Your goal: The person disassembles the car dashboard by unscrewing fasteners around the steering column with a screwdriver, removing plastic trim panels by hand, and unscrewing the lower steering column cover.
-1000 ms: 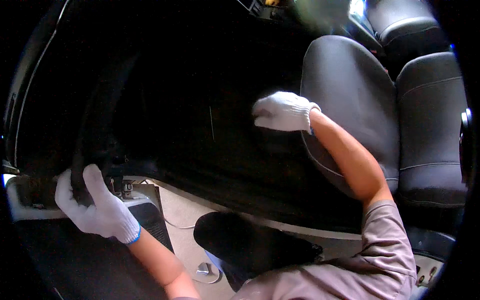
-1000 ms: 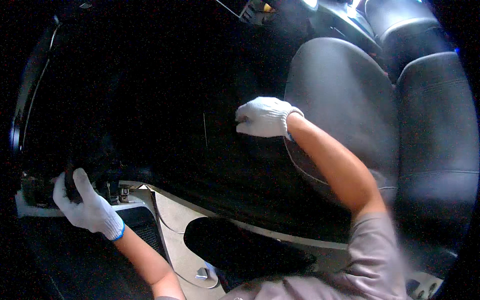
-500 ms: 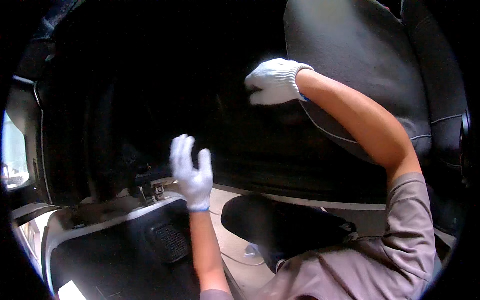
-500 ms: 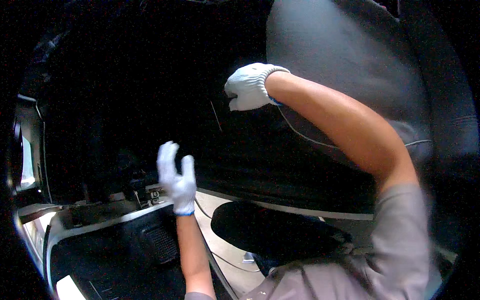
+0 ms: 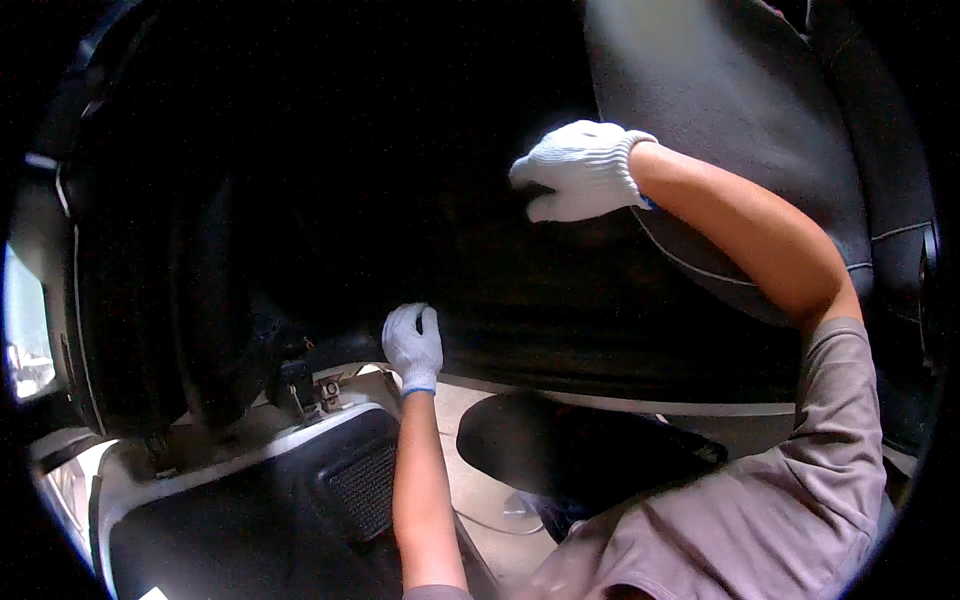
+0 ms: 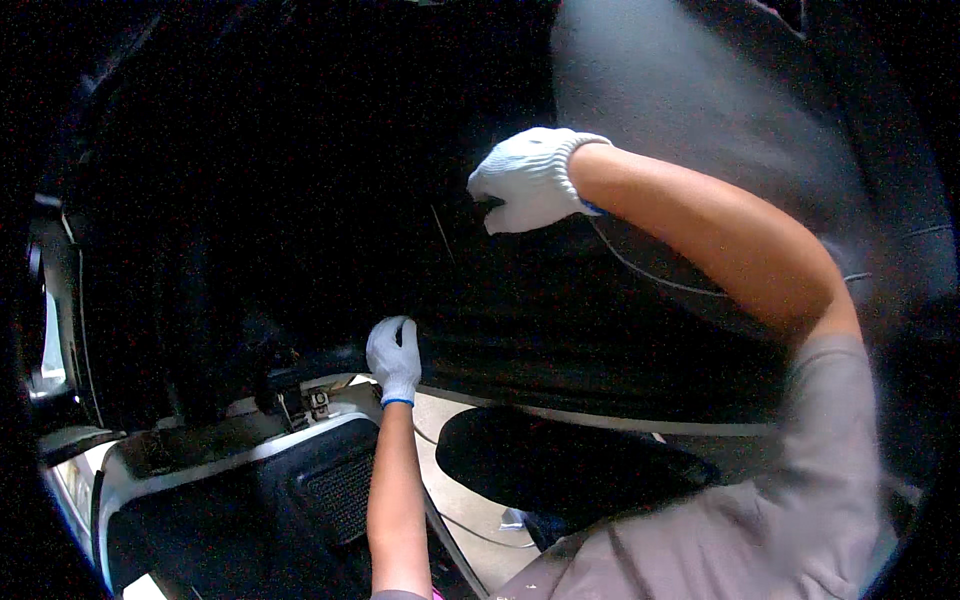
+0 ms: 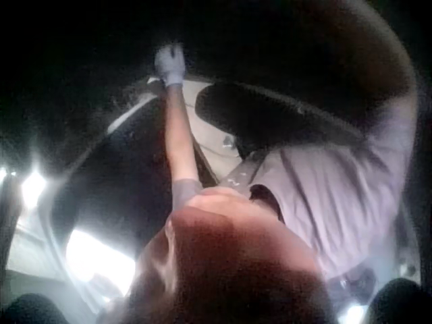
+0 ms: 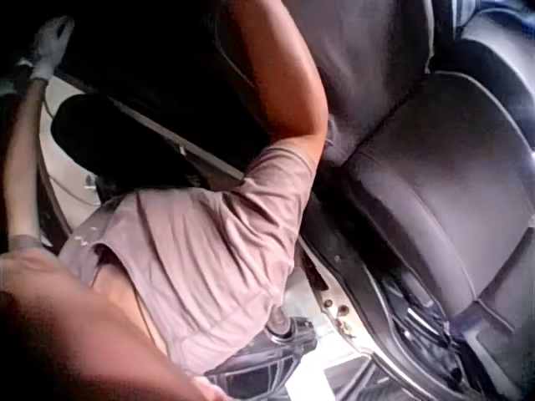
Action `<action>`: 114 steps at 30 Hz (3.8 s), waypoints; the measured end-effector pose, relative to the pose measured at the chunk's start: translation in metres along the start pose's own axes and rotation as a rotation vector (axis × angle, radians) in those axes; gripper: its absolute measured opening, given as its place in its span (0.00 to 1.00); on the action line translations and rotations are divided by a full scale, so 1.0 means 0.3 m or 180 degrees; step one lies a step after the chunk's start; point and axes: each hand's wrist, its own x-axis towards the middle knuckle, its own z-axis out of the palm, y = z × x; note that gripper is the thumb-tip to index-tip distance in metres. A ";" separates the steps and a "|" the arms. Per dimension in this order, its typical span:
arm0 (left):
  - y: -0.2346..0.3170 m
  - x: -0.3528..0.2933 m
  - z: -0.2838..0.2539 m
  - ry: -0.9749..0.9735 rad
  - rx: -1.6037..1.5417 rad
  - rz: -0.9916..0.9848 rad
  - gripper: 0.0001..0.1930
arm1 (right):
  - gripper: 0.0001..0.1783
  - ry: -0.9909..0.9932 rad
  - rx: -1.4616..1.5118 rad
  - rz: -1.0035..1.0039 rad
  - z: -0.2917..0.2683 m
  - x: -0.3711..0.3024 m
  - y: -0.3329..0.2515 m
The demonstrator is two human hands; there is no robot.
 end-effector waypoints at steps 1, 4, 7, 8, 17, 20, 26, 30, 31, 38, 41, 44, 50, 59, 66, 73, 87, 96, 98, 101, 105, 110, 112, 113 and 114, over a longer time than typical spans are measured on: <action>-0.001 0.003 0.003 0.0080 0.0000 0.0019 0.09 | 0.27 -0.0003 -0.0055 -0.0010 0.016 0.011 0.004; 0.028 0.007 -0.008 0.0132 -0.0027 0.0069 0.09 | 0.33 0.1184 0.1044 -0.0462 0.017 0.071 0.014; 0.067 0.018 -0.025 0.0163 -0.0272 0.0015 0.09 | 0.38 0.2402 0.1742 -0.0782 -0.189 0.196 -0.058; 0.038 0.012 -0.024 0.0190 -0.0281 0.0039 0.09 | 0.39 0.2451 0.2552 -0.0833 -0.269 0.236 -0.114; 0.026 -0.005 -0.058 0.0292 -0.0418 0.0002 0.08 | 0.46 0.2992 0.3590 -0.0459 -0.486 0.505 -0.295; 0.021 0.004 -0.059 0.0276 -0.0395 0.0058 0.08 | 0.49 0.2995 0.3626 -0.0196 -0.457 0.522 -0.335; -0.005 -0.002 -0.041 0.0205 -0.0266 0.0051 0.08 | 0.46 0.3685 0.3464 -0.0277 -0.354 0.605 -0.340; 0.017 0.003 -0.020 0.0178 -0.0306 0.0066 0.08 | 0.41 0.3251 0.5332 -0.1444 -0.372 0.622 -0.311; 0.015 0.003 -0.018 0.0216 -0.0232 0.0053 0.08 | 0.40 0.3200 0.5378 -0.1865 -0.363 0.628 -0.305; 0.005 -0.004 -0.030 0.0127 -0.0054 0.0034 0.09 | 0.43 0.1811 0.5244 -0.1800 -0.359 0.560 0.058; 0.024 0.012 0.003 0.0041 -0.0092 0.0110 0.08 | 0.36 0.2442 0.4129 -0.1588 -0.354 0.586 0.341; 0.002 0.001 -0.031 -0.0149 0.0123 -0.0060 0.09 | 0.21 0.3145 0.5135 -0.1109 -0.353 0.500 0.360; -0.022 0.001 -0.015 -0.0441 0.0446 0.0045 0.11 | 0.12 0.2757 0.5644 -0.2347 -0.296 0.302 0.720; 0.054 0.036 -0.003 -0.0914 0.0725 0.0108 0.12 | 0.20 0.2674 0.4342 0.0052 -0.308 0.302 0.668; 0.237 0.183 0.175 -0.2183 0.0690 -0.0542 0.22 | 0.28 0.2119 0.3060 0.0544 -0.383 0.185 0.636; 0.345 0.256 0.299 -0.2241 0.0860 -0.0593 0.28 | 0.21 0.2937 0.4675 0.0457 -0.434 0.088 0.623; 0.425 0.059 0.084 -0.2310 0.0464 -0.0122 0.21 | 0.21 0.4047 0.5083 -0.0557 -0.415 0.026 0.711; 0.600 -0.039 0.090 -0.1776 -0.0062 0.0680 0.16 | 0.47 0.4274 0.4743 -0.0298 -0.405 0.149 0.801; 0.621 -0.032 0.086 -0.1761 -0.0088 0.0557 0.15 | 0.49 0.4958 0.2993 0.1026 -0.436 0.139 0.809; 0.622 -0.037 0.082 -0.1713 -0.0146 0.0481 0.15 | 0.36 0.4822 0.2982 0.1134 -0.494 0.051 0.781; 0.625 -0.051 0.106 -0.1679 -0.0232 0.0672 0.14 | 0.47 0.5098 0.2650 0.1731 -0.511 0.138 0.942; 0.624 -0.042 0.101 -0.1559 -0.0376 0.0668 0.12 | 0.38 0.5233 0.1844 0.1093 -0.600 0.212 0.961; 0.636 -0.024 0.077 -0.1610 -0.0406 0.0661 0.12 | 0.38 0.5356 0.1818 0.1367 -0.630 0.248 1.002; 0.641 -0.017 0.069 -0.1687 -0.0425 0.0618 0.11 | 0.37 0.5462 0.1762 0.1684 -0.630 0.259 1.037; 0.654 -0.001 0.055 -0.1787 -0.0461 0.0667 0.11 | 0.37 0.5443 0.1758 0.1728 -0.632 0.270 1.069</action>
